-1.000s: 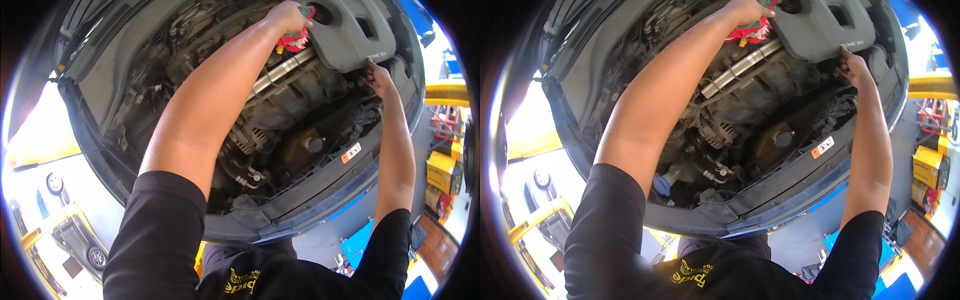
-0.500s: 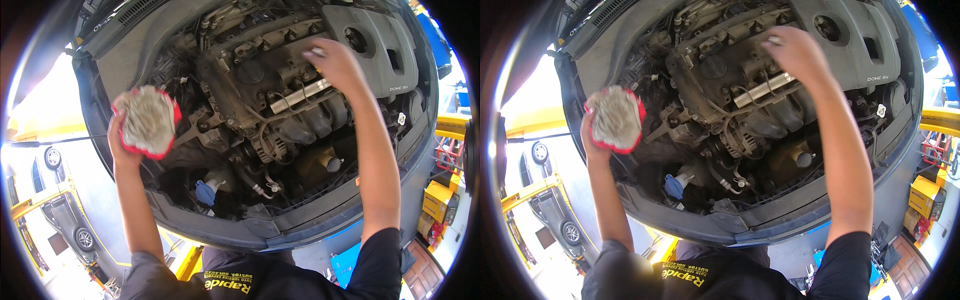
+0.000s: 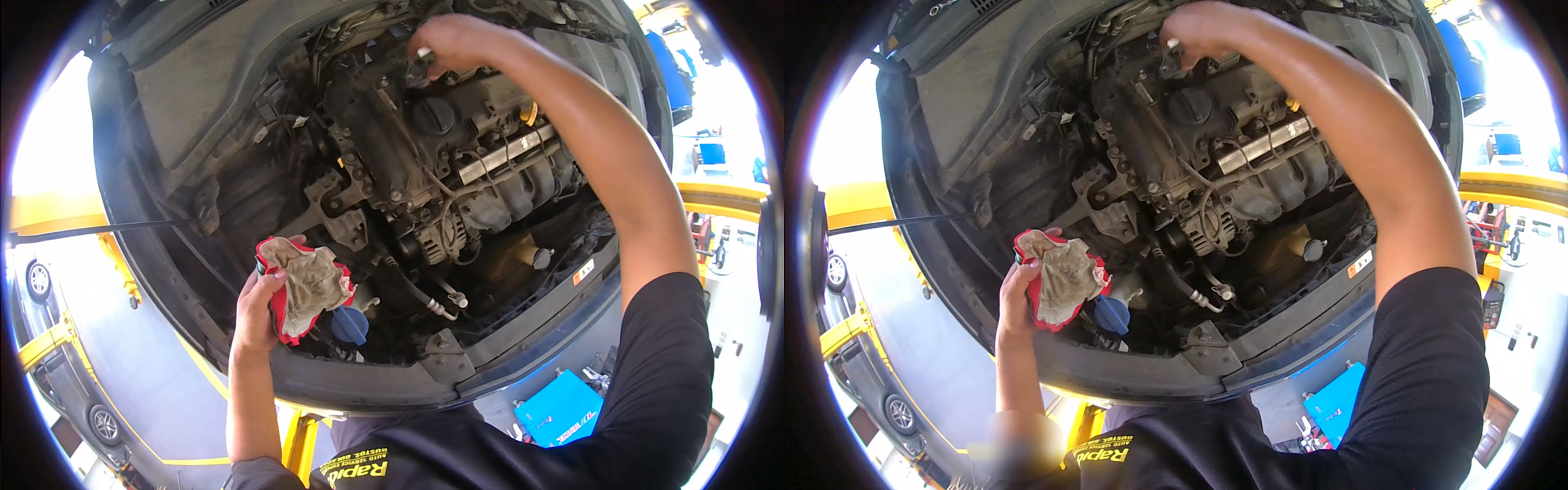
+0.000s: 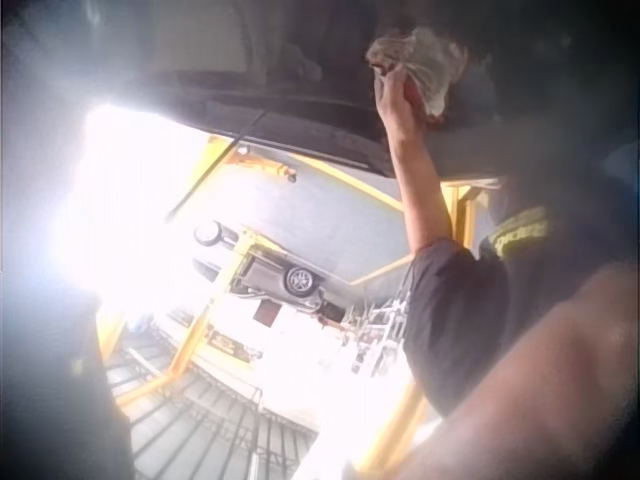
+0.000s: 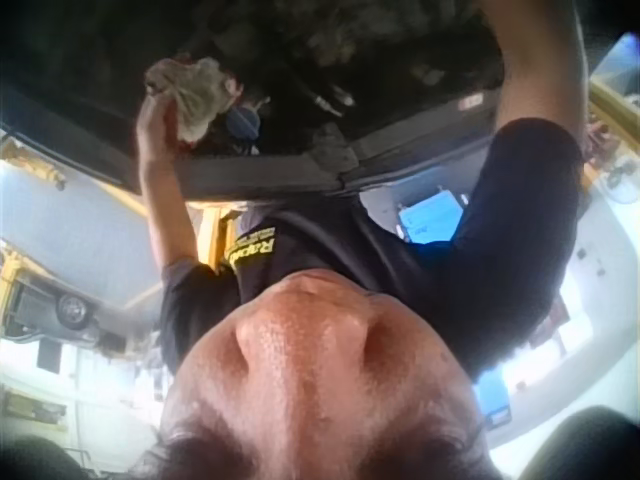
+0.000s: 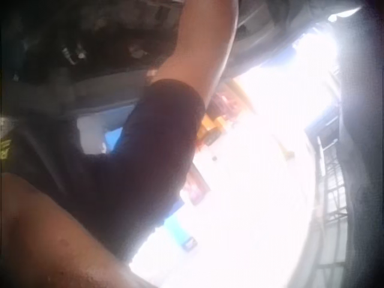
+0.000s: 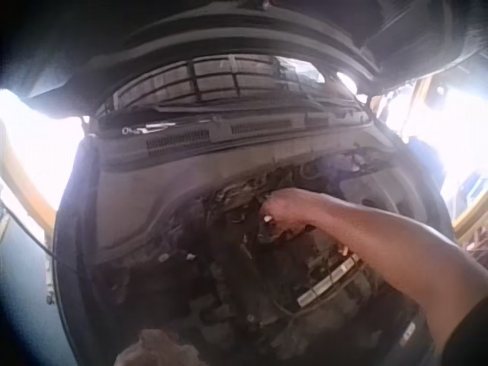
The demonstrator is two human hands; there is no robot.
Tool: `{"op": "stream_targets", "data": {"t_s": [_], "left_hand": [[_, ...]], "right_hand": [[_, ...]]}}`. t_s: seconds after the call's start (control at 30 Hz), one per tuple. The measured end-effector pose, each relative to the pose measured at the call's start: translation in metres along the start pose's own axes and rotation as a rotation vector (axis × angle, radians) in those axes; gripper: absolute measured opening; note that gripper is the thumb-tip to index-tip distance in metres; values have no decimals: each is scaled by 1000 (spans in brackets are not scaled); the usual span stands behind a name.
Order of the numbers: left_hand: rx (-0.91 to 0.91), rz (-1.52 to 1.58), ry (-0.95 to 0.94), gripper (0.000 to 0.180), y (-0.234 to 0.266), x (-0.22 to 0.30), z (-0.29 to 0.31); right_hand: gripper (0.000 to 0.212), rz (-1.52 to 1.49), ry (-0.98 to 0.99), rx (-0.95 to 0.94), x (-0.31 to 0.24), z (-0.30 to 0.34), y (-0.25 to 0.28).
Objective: The person removes the engine cover, uses a ratchet to remove spark plug bolts, extracts old spark plugs, and installs new ones. The engine cover is reinstalled, and the person starts the car to verify operation.
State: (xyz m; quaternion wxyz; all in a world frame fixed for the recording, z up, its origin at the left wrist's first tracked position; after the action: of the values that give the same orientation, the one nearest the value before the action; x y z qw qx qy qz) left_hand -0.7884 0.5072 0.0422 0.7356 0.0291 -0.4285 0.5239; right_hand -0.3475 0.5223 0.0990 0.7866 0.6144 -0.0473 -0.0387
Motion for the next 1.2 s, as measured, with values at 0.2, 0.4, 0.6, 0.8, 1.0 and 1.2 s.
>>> {"op": "stream_targets", "data": {"t_s": [0.2, 0.4, 0.6, 0.8, 1.0, 1.2], "left_hand": [[-73, 41, -27, 61, -4, 19, -5], [-76, 30, -27, 62, -10, 20, -11], [-112, 11, 41, 58, -32, 8, -22], [-116, -56, 38, 56, -59, -3, -33], [-143, -16, 58, 46, -80, -14, -41], [-117, -98, 46, 46, -80, -16, -51]], "right_hand": [[62, -351, -189, -26, 57, 64, 75], [54, -201, -299, 792, 85, 155, 48], [54, -528, -328, 641, 61, 191, -18], [46, -335, -448, 610, 43, 205, -82], [50, -103, -337, 528, 11, 200, -89], [48, -90, -410, 374, 12, 198, -75]]}}
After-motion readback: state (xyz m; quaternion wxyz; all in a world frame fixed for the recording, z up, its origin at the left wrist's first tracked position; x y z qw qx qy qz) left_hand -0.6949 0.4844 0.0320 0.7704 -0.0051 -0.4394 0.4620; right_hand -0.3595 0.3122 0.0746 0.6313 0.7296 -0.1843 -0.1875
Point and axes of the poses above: each hand's wrist, its own z-axis away from the middle knuckle, its own y-axis out of the back of the hand, x = y × z, the point moved 4 cm from there along -z, towards the middle knuckle, and after that the axes turned 7 degrees about x, right-handed, at the moved point
